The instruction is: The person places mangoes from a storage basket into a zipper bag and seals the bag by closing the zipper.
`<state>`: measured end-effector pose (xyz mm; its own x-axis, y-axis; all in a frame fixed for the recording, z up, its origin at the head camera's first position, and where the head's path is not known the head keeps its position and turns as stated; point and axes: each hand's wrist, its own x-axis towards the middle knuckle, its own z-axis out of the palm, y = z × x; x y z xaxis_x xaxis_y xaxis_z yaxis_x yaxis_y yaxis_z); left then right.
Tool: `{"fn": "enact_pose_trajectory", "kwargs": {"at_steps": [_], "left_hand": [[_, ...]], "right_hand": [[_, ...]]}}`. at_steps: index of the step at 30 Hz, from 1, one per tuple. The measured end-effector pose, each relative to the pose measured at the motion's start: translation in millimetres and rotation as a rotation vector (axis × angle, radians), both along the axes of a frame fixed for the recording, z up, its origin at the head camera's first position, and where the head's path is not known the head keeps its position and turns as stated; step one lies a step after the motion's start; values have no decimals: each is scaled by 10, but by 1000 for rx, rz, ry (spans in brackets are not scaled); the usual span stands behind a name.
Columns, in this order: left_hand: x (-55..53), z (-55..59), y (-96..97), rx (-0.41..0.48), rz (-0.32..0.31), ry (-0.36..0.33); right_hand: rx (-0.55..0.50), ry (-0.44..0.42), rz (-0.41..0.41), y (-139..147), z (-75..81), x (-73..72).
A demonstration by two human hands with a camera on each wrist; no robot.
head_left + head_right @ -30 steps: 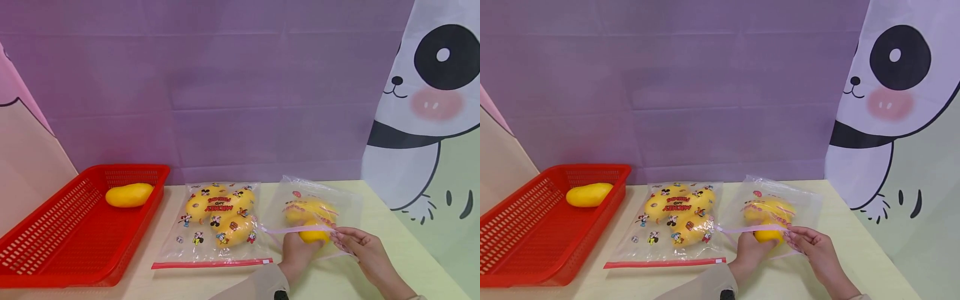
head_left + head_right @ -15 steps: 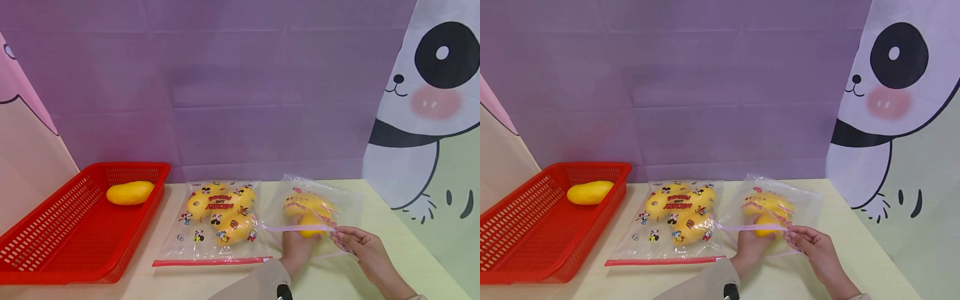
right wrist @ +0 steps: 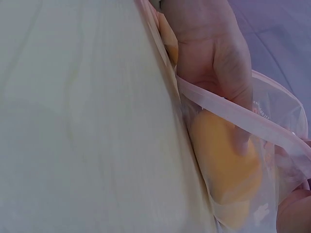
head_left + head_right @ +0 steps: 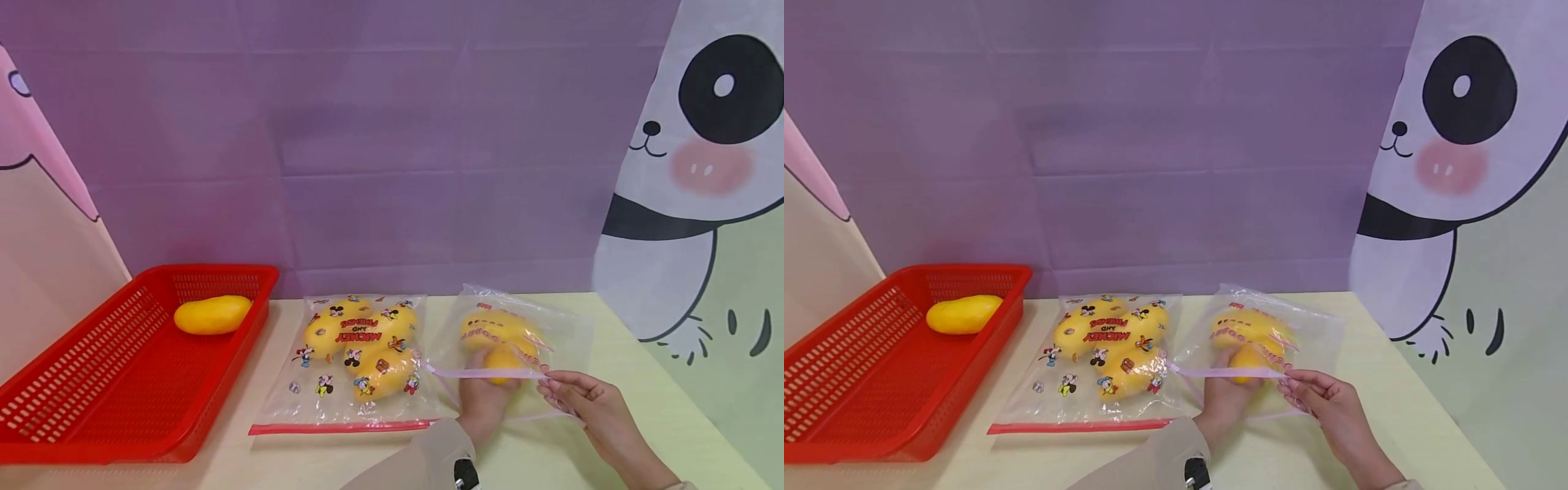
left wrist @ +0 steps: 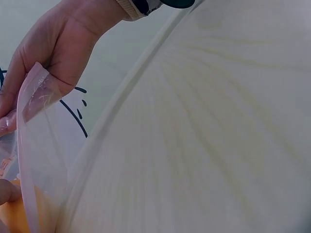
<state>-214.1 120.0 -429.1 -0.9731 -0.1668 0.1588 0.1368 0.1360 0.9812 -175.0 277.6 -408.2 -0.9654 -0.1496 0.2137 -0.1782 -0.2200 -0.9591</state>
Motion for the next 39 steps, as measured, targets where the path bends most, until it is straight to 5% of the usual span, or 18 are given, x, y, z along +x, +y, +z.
{"fn": "enact_pose_trajectory", "kwargs": {"at_steps": [11,22,30,39], "left_hand": [[-16,-3,-8,-34,32,15],[30,58,-37,-108,-10,-13],[131,145,-146,-138,-113,-28],[282,269,-323,-123,-204,-136]], "right_hand": [[2,8,-3,-10,-13,-7],[-2,24,3,-16,-19,3],[10,11,-9,-14,-27,7],[20,5,-3,-13,-23,14]]}}
